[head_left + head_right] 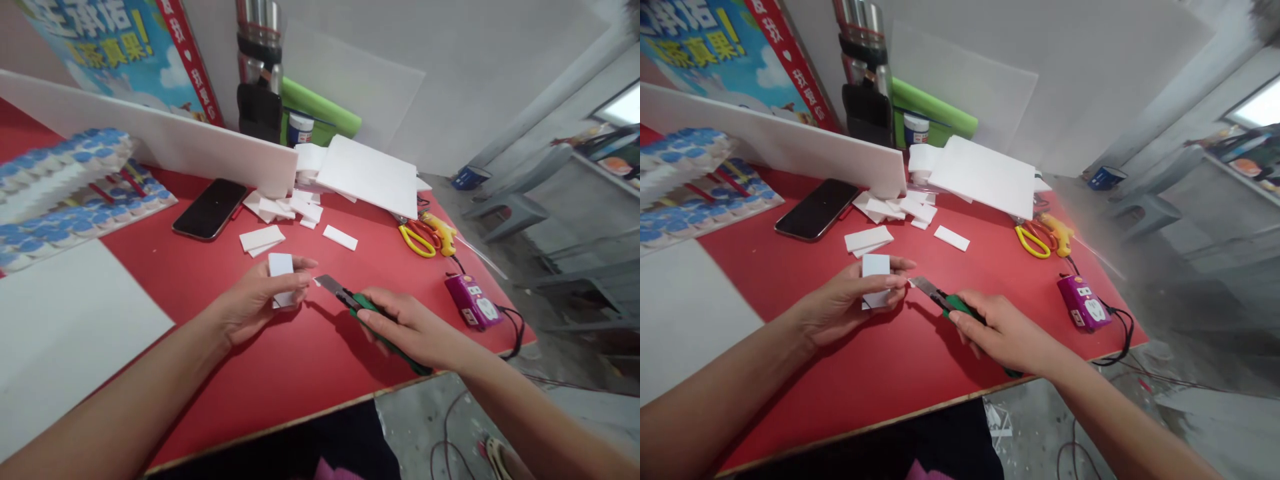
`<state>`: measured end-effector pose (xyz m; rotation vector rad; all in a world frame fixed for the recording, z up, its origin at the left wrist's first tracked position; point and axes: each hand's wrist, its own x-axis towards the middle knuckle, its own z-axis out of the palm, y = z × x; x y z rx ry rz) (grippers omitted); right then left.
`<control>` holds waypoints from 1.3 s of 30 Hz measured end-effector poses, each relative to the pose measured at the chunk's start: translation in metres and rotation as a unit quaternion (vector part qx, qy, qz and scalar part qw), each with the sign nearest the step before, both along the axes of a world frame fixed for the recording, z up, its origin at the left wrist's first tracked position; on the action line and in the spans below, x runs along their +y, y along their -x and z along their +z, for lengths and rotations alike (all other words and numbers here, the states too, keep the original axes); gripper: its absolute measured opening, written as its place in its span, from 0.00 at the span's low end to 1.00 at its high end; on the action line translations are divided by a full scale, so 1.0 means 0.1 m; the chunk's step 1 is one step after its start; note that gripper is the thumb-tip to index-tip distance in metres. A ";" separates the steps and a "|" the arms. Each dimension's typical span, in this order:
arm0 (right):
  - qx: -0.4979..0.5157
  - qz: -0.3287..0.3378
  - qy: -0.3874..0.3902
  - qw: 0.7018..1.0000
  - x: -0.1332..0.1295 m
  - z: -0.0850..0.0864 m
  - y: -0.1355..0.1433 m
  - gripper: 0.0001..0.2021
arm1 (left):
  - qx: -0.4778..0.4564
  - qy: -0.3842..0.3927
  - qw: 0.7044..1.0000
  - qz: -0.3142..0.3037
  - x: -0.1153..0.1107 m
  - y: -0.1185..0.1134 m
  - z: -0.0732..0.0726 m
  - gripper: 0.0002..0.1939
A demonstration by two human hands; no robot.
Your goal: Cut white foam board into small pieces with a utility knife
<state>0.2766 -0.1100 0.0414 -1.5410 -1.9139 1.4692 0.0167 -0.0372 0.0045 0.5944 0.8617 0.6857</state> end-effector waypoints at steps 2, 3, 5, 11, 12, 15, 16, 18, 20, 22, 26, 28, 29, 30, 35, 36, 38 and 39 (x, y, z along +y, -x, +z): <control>0.001 0.004 0.001 1.000 0.01 0.00 0.04 0.18 | 0.022 -0.021 0.999 -0.030 -0.02 -0.02 -0.03 0.21; 0.001 0.006 0.002 1.000 0.02 0.00 0.05 0.18 | 0.024 -0.039 0.998 -0.038 -0.02 -0.03 -0.05 0.19; 0.000 0.007 0.003 1.000 0.03 0.00 0.07 0.19 | 0.022 -0.071 0.996 -0.045 -0.02 -0.04 -0.08 0.17; 0.002 -0.015 0.014 1.000 0.02 0.01 -0.02 0.20 | 0.056 -0.099 0.993 -0.033 -0.02 -0.04 -0.10 0.17; 0.015 -0.042 0.020 0.999 0.03 0.01 -0.03 0.20 | 0.061 -0.104 0.992 -0.032 -0.02 -0.04 -0.09 0.16; 0.126 -0.161 0.082 0.975 0.06 -0.02 0.05 0.21 | 0.095 -0.171 0.980 -0.034 -0.05 -0.06 -0.06 0.13; 0.179 -0.197 0.116 0.957 0.09 -0.04 0.10 0.22 | 0.110 -0.222 0.968 -0.032 -0.07 -0.07 -0.05 0.11; 0.271 -0.232 0.185 0.916 0.14 -0.08 0.23 0.23 | 0.126 -0.343 0.930 -0.025 -0.10 -0.08 -0.05 0.07; 0.321 -0.229 0.239 0.887 0.19 -0.11 0.34 0.22 | 0.121 -0.443 0.888 -0.020 -0.13 -0.10 -0.06 0.06; 0.343 -0.217 0.268 0.874 0.21 -0.13 0.40 0.21 | 0.118 -0.493 0.862 -0.023 -0.15 -0.11 -0.07 0.06; 0.345 -0.192 0.262 0.880 0.18 -0.17 0.42 0.20 | 0.126 -0.515 0.847 -0.038 -0.19 -0.11 -0.08 0.06; 0.335 -0.181 0.252 0.890 0.13 -0.20 0.42 0.19 | 0.121 -0.515 0.847 -0.047 -0.21 -0.12 -0.07 0.06; 0.331 -0.180 0.249 0.892 0.11 -0.21 0.41 0.19 | 0.119 -0.515 0.847 -0.055 -0.22 -0.12 -0.07 0.06; 0.324 -0.180 0.247 0.895 0.08 -0.21 0.39 0.19 | 0.120 -0.514 0.847 -0.065 -0.22 -0.13 -0.06 0.06; 0.159 -0.130 0.237 0.950 -0.19 -0.04 -0.16 0.14 | 0.155 -0.481 0.860 -0.072 -0.19 -0.08 -0.03 0.10; 0.105 -0.102 0.261 0.954 -0.28 0.02 -0.37 0.12 | 0.159 -0.451 0.876 -0.055 -0.17 -0.07 -0.02 0.11; 0.007 -0.057 0.276 0.960 -0.49 0.13 -0.81 0.09 | 0.152 -0.372 0.915 -0.019 -0.13 -0.04 -0.02 0.17; -0.014 -0.069 0.230 0.971 -0.58 0.17 -1.01 0.09 | 0.138 -0.334 0.932 -0.005 -0.10 -0.03 -0.02 0.20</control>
